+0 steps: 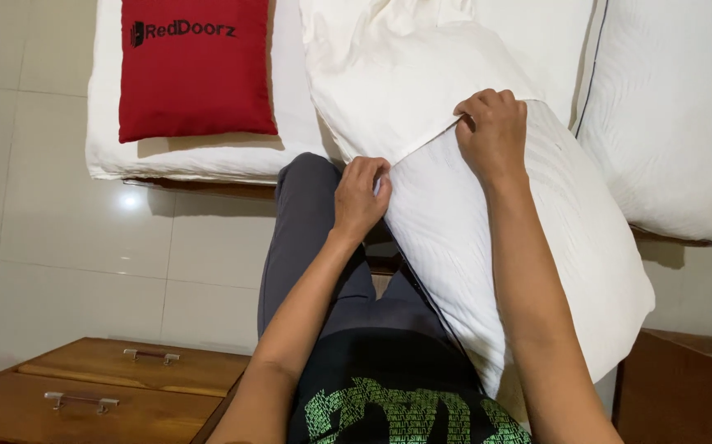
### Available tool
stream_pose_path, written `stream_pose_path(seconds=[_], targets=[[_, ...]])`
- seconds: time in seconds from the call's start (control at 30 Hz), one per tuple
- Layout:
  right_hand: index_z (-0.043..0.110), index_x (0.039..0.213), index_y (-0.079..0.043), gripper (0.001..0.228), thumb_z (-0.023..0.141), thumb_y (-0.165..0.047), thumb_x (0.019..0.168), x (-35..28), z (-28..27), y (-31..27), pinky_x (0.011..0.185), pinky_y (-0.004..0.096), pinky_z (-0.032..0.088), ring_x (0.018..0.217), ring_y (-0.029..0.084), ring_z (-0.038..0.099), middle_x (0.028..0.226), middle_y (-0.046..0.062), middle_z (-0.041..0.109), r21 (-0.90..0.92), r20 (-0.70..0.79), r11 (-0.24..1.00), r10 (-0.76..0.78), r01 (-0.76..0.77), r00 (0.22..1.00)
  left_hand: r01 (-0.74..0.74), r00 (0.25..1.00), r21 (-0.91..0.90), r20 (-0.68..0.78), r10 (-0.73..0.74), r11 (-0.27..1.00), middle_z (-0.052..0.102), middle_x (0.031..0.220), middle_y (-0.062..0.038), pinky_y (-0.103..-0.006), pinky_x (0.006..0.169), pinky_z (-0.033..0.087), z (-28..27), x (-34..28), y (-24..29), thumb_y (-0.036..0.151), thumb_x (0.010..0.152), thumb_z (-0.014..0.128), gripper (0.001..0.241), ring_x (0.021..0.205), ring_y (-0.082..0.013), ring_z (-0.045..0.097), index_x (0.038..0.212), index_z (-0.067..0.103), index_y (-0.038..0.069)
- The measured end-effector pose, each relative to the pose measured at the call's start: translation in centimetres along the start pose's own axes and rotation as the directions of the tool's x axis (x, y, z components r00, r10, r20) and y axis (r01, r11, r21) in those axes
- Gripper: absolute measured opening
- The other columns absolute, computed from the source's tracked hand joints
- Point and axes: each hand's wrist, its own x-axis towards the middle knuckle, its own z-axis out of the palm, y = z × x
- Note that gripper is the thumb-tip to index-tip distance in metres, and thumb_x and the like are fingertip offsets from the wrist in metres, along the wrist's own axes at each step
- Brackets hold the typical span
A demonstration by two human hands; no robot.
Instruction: The person puts a red pillowcase on a small pillow, smoothing the fabric and zipping the closure. Then, the person puts a white pillowcase on a larger white pillow, tucking the edges and smoothing the surface.
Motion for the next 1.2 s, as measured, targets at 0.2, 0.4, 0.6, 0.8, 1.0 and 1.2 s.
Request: stream_pose_path(seconds=[0.2,0.4,0.6,0.8,1.0,1.2], targets=[[0.07,0.08,-0.017,0.008,0.076,-0.012,0.081,-0.4,0.0,1.7,0.092,0.037,0.04,0.087,0.02,0.058,0.074,-0.002,0.062,-0.03,-0.006,0.999,0.018,-0.018,1.0,0.062,0.998,-0.004,0.018,-0.062,0.998,0.06,0.089,-0.005,-0.0398,0.077,0.056,0.2,-0.1,-0.3,0.003,0.086,0.069,0.018,0.086,-0.0288,0.067,0.101,0.066,0.013],[0.073,0.089,-0.015,0.011,0.076,-0.007,0.082,-0.6,0.0,3.4,0.089,0.043,0.043,0.094,0.028,0.061,0.087,0.004,0.066,0.034,-0.036,0.998,0.05,-0.049,0.998,0.113,0.991,-0.051,0.076,-0.109,0.992,0.063,0.084,-0.003,-0.0366,0.073,0.058,-0.4,-0.3,-0.1,0.006,0.087,0.068,0.012,0.082,-0.025,0.069,0.097,0.067,0.014],[0.074,0.089,-0.017,0.007,0.077,-0.013,0.084,-1.2,2.0,7.4,0.084,0.045,0.044,0.094,0.03,0.061,0.092,0.005,0.065,0.047,-0.068,0.985,0.172,-0.169,0.983,0.189,0.98,-0.16,0.087,-0.177,0.969,0.066,0.09,-0.003,-0.0339,0.071,0.06,1.0,-1.7,-1.1,0.0,0.088,0.067,0.016,0.084,-0.0238,0.069,0.097,0.068,0.014],[0.072,0.089,-0.012,0.006,0.072,-0.012,0.083,-1.6,1.6,7.4,0.081,0.047,0.051,0.091,0.037,0.061,0.091,0.012,0.064,0.247,-0.068,0.934,0.281,-0.257,0.957,0.524,0.828,-0.363,0.004,-0.561,0.77,0.058,0.104,-0.02,-0.0417,0.081,0.061,3.1,-3.7,-4.3,-0.007,0.083,0.058,0.029,0.095,-0.0358,0.066,0.109,0.055,0.005],[0.072,0.089,-0.011,0.008,0.074,-0.008,0.083,-1.7,2.0,7.7,0.078,0.045,0.052,0.089,0.035,0.062,0.089,0.013,0.063,0.284,-0.088,0.928,0.278,-0.243,0.957,0.662,0.748,-0.226,0.155,-0.645,0.714,0.06,0.109,-0.022,-0.0406,0.075,0.064,4.3,-4.0,-4.5,-0.001,0.081,0.068,0.034,0.096,-0.0381,0.071,0.111,0.055,0.002],[0.072,0.09,-0.009,0.006,0.073,-0.007,0.084,-1.8,1.6,7.2,0.079,0.044,0.054,0.09,0.035,0.062,0.089,0.014,0.063,0.281,-0.099,0.931,0.271,-0.235,0.957,0.585,0.81,-0.123,0.145,-0.569,0.802,0.069,0.095,-0.021,-0.0429,0.067,0.065,2.2,-3.4,-4.1,0.001,0.085,0.068,0.016,0.085,-0.0385,0.075,0.1,0.062,0.003]])
